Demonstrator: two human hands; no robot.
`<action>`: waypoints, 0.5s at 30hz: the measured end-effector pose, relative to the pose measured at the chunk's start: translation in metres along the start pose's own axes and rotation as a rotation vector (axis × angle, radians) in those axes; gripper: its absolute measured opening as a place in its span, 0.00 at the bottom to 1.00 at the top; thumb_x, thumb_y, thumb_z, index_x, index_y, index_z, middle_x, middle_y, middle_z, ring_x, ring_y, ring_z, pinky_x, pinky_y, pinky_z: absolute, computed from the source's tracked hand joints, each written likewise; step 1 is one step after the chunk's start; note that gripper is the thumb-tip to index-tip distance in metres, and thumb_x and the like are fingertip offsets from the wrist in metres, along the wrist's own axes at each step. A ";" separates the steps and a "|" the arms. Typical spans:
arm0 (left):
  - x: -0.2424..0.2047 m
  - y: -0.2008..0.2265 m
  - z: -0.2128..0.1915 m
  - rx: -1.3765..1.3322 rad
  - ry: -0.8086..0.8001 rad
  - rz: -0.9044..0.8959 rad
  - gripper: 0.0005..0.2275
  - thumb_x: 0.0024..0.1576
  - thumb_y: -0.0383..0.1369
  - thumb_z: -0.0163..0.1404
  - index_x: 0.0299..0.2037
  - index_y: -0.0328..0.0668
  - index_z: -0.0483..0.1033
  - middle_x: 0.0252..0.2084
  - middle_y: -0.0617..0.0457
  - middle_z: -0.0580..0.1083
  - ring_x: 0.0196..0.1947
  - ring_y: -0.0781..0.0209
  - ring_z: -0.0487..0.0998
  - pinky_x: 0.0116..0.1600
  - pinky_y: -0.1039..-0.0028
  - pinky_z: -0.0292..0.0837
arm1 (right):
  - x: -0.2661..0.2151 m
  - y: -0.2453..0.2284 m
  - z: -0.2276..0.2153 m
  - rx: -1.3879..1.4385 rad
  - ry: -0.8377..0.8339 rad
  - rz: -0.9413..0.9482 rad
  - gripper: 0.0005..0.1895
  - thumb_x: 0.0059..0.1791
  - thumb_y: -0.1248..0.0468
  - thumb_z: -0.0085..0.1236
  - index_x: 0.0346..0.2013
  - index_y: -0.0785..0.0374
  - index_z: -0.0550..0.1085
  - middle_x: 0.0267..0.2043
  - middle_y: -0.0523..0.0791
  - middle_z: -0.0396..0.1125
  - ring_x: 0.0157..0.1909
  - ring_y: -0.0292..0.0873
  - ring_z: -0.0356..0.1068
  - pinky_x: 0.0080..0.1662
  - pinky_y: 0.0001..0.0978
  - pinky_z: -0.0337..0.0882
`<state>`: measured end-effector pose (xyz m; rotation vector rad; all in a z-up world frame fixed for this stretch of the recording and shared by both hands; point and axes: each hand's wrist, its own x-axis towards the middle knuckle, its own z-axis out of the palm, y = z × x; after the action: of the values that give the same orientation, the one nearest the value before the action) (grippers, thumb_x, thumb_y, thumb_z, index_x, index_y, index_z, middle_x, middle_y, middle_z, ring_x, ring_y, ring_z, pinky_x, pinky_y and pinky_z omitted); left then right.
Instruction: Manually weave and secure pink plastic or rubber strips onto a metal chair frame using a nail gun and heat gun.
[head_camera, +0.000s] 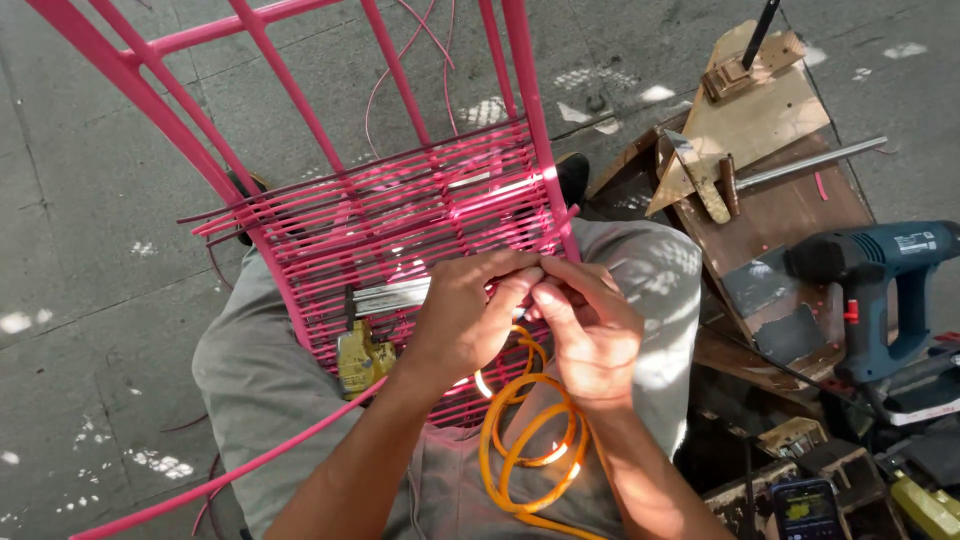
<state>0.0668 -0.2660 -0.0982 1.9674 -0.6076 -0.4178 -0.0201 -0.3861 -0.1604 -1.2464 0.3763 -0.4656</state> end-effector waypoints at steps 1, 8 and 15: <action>-0.001 -0.002 0.002 -0.053 0.031 -0.051 0.09 0.61 0.29 0.51 0.46 0.35 0.81 0.38 0.45 0.83 0.36 0.59 0.86 0.42 0.71 0.81 | 0.001 0.003 0.002 0.031 -0.037 -0.030 0.13 0.53 0.73 0.58 0.53 0.74 0.74 0.42 0.46 0.70 0.39 0.38 0.72 0.44 0.26 0.75; -0.006 -0.012 -0.005 -0.034 -0.045 -0.063 0.14 0.65 0.27 0.42 0.56 0.37 0.78 0.37 0.47 0.81 0.32 0.63 0.82 0.40 0.73 0.77 | 0.015 0.029 -0.002 0.149 -0.029 0.246 0.07 0.51 0.75 0.59 0.44 0.74 0.75 0.36 0.45 0.72 0.37 0.37 0.70 0.42 0.26 0.73; -0.001 -0.028 -0.014 -0.402 -0.033 -0.199 0.12 0.65 0.28 0.46 0.58 0.35 0.72 0.36 0.51 0.79 0.32 0.68 0.76 0.36 0.75 0.73 | 0.047 0.026 -0.025 0.227 0.012 0.163 0.05 0.55 0.72 0.58 0.44 0.72 0.74 0.35 0.46 0.72 0.34 0.38 0.71 0.40 0.29 0.75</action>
<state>0.0802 -0.2444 -0.1168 1.6401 -0.3169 -0.6439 0.0101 -0.4248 -0.1934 -0.9843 0.4198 -0.3653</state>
